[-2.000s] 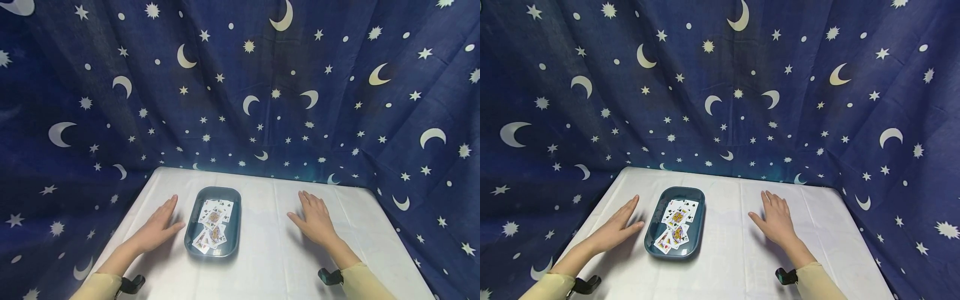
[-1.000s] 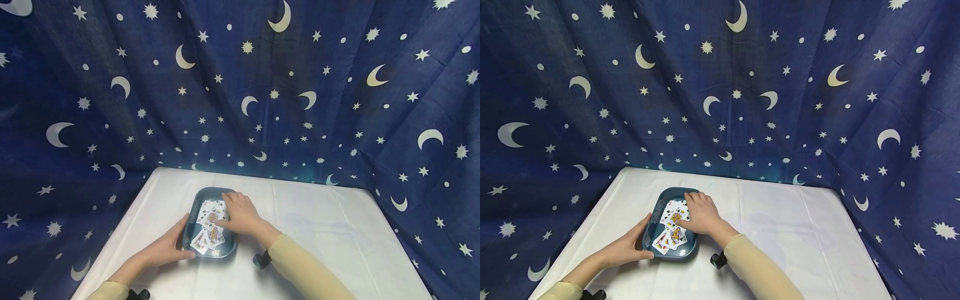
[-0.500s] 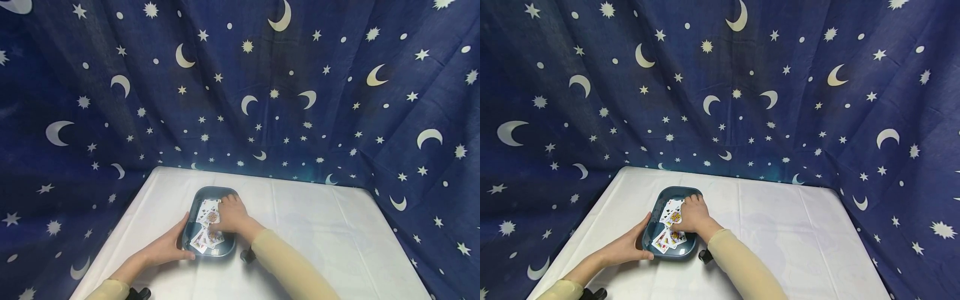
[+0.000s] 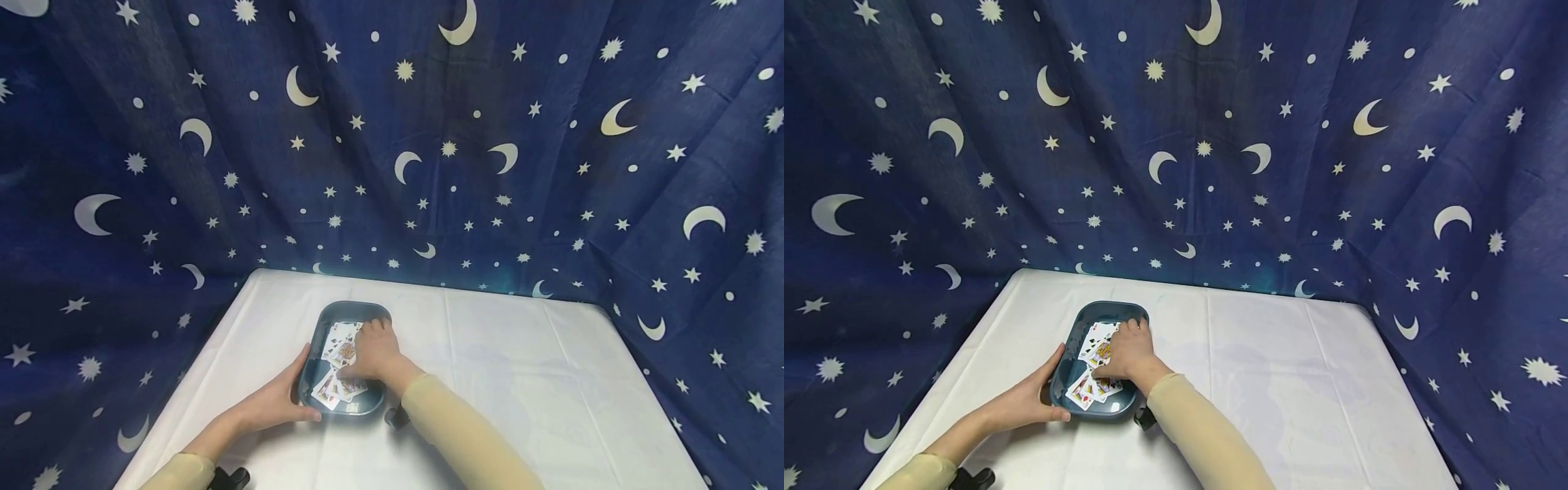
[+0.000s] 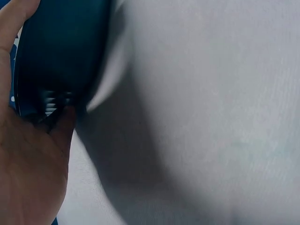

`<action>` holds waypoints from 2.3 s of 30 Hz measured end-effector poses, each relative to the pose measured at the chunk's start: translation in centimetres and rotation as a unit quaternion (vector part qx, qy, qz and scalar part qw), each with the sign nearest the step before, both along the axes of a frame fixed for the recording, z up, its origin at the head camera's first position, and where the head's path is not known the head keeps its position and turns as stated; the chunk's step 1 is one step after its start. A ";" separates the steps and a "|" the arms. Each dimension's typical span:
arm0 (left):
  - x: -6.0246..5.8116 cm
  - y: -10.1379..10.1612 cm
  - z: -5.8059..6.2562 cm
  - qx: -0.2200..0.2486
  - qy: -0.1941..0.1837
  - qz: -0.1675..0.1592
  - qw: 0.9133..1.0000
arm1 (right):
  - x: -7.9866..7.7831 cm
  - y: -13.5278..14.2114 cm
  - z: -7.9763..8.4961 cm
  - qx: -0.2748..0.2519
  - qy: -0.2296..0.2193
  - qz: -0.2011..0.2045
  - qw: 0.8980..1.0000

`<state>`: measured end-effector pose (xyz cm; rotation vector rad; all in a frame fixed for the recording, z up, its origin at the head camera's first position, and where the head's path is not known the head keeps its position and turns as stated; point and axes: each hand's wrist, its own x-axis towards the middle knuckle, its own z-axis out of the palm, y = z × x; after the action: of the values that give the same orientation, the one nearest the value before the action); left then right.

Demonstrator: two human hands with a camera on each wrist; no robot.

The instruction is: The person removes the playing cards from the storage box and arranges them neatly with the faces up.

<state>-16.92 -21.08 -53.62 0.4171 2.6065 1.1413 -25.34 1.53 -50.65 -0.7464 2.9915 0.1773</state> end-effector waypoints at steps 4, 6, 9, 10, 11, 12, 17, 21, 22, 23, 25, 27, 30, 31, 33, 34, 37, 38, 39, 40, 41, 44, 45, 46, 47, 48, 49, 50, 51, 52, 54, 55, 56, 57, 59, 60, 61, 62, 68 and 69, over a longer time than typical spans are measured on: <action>0.0 0.1 -0.1 0.011 0.000 0.003 1.000 | 0.0 -0.1 -0.2 -0.012 -0.001 -0.002 1.000; 0.0 0.2 -0.2 0.013 -0.001 0.006 1.000 | 0.1 -0.1 -0.2 -0.012 0.001 -0.003 1.000; 0.0 0.2 -0.3 0.017 -0.005 0.010 1.000 | 0.1 -0.2 -0.4 -0.008 0.005 -0.003 1.000; 0.0 0.2 -0.3 0.019 -0.004 0.010 1.000 | 0.1 -0.2 -0.4 -0.006 0.006 -0.004 1.000; 0.0 0.2 -0.3 0.020 -0.004 0.010 1.000 | 0.1 -0.2 -0.4 -0.003 0.006 -0.005 1.000; 0.0 0.2 -0.3 0.021 -0.003 0.009 1.000 | 0.1 -0.3 -0.4 -0.002 0.006 -0.006 1.000; -0.1 0.2 -0.3 0.021 -0.001 0.009 1.000 | 0.2 -0.5 -0.3 0.007 -0.001 -0.018 1.000; 0.0 0.4 -0.2 0.025 -0.008 0.012 1.000 | 0.2 -0.6 -0.2 0.003 -0.006 -0.026 1.000; 0.0 0.4 -0.1 0.026 -0.009 0.013 1.000 | 0.1 -0.6 -0.2 0.001 -0.008 -0.028 1.000; 0.0 0.5 -0.1 0.026 -0.011 0.014 0.999 | 0.1 -0.6 -0.2 -0.001 -0.008 -0.029 1.000; 0.0 0.5 -0.1 0.028 -0.013 0.016 0.999 | 0.1 -0.5 -0.2 -0.004 -0.010 -0.032 0.999; 0.0 0.6 -0.1 0.028 -0.014 0.018 0.999 | 0.0 -0.5 -0.4 -0.008 -0.011 -0.035 0.999; 0.0 0.6 -0.1 0.031 -0.018 0.020 0.999 | -0.2 -0.5 -0.7 -0.014 -0.011 -0.035 0.999; 0.0 0.6 -0.1 0.032 -0.019 0.021 0.999 | -0.3 -0.5 -0.8 -0.017 -0.010 -0.034 0.999; 0.0 0.7 -0.2 0.032 -0.022 0.023 0.999 | -0.4 -0.5 -1.0 -0.027 -0.008 -0.030 0.999; 0.1 0.7 -0.2 0.031 -0.022 0.024 0.999 | -0.5 -0.5 -1.0 -0.031 -0.007 -0.028 0.999; 0.1 0.7 -0.2 0.029 -0.023 0.026 0.999 | -0.6 -0.4 -1.0 -0.049 -0.003 -0.023 0.999; 0.1 0.7 -0.2 0.030 -0.023 0.026 0.999 | -0.5 -0.4 -1.0 -0.054 0.000 -0.021 0.998; 0.1 0.7 -0.2 0.030 -0.024 0.027 0.999 | -0.6 -0.3 -0.9 -0.058 0.001 -0.019 0.998; 0.1 0.7 -0.2 0.029 -0.024 0.027 0.999 | -0.6 -0.3 -0.8 -0.061 0.003 -0.016 0.998; 0.1 0.7 -0.1 0.029 -0.025 0.027 0.999 | -0.6 -0.2 -0.7 -0.066 0.004 -0.012 0.998; 0.2 0.7 -0.1 0.032 -0.026 0.028 0.999 | -0.5 0.1 -0.3 -0.072 0.012 0.001 0.997; 0.2 0.7 0.0 0.032 -0.026 0.027 0.999 | -0.5 0.2 -0.2 -0.076 0.013 0.005 0.997; 0.2 0.6 0.0 0.034 -0.026 0.027 0.999 | -0.5 0.4 0.1 -0.081 0.015 0.009 0.997; 0.2 0.6 0.0 0.036 -0.026 0.026 0.999 | -0.5 0.5 0.3 -0.088 0.017 0.013 0.996; 0.2 0.6 0.0 0.038 -0.026 0.026 0.999 | -0.5 0.8 0.6 -0.094 0.019 0.017 0.995; 0.2 0.6 0.0 0.039 -0.024 0.025 0.999 | -0.5 1.0 0.9 -0.104 0.019 0.019 0.994; 0.2 0.6 0.0 0.039 -0.024 0.024 0.999 | -0.5 1.3 1.2 -0.115 0.016 0.020 0.993; 0.2 0.6 -0.1 0.041 -0.024 0.024 0.999 | -0.5 1.6 1.6 -0.124 0.015 0.020 0.992; 0.2 0.5 -0.1 0.041 -0.024 0.023 0.999 | -0.5 1.9 2.0 -0.132 0.014 0.020 0.991; 0.2 0.5 -0.1 0.042 -0.025 0.023 0.999 | -0.5 2.5 2.7 -0.145 0.015 0.019 0.989; 0.2 0.5 -0.1 0.042 -0.025 0.023 0.999 | -0.6 2.9 3.1 -0.150 0.016 0.017 0.988; 0.2 0.5 -0.1 0.041 -0.026 0.024 0.999 | -0.6 3.3 3.4 -0.152 0.018 0.015 0.988; 0.2 0.5 -0.1 0.042 -0.027 0.025 0.998 | -0.6 3.7 3.7 -0.155 0.023 0.014 0.988; 0.2 0.5 -0.1 0.040 -0.027 0.029 0.998 | -0.7 4.5 4.2 -0.161 0.031 0.011 0.986; 0.2 0.6 -0.1 0.039 -0.027 0.031 0.998 | -0.7 4.9 4.5 -0.164 0.035 0.010 0.986; 0.1 0.6 -0.1 0.037 -0.027 0.031 0.998 | -0.8 5.4 4.8 -0.169 0.037 0.010 0.985; 0.1 0.6 -0.2 0.036 -0.029 0.032 0.998 | -0.8 5.8 5.0 -0.173 0.040 0.011 0.984; 0.0 0.7 -0.5 0.026 -0.033 0.033 0.999 | -1.1 9.4 6.3 -0.208 0.056 0.011 0.976; -0.1 0.7 -0.5 0.026 -0.032 0.033 0.999 | -1.2 10.1 6.4 -0.212 0.060 0.008 0.975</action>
<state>-16.97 -20.35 -54.13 0.3009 2.5582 1.2248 -26.54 11.65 -44.22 -0.8155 3.1750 -0.4464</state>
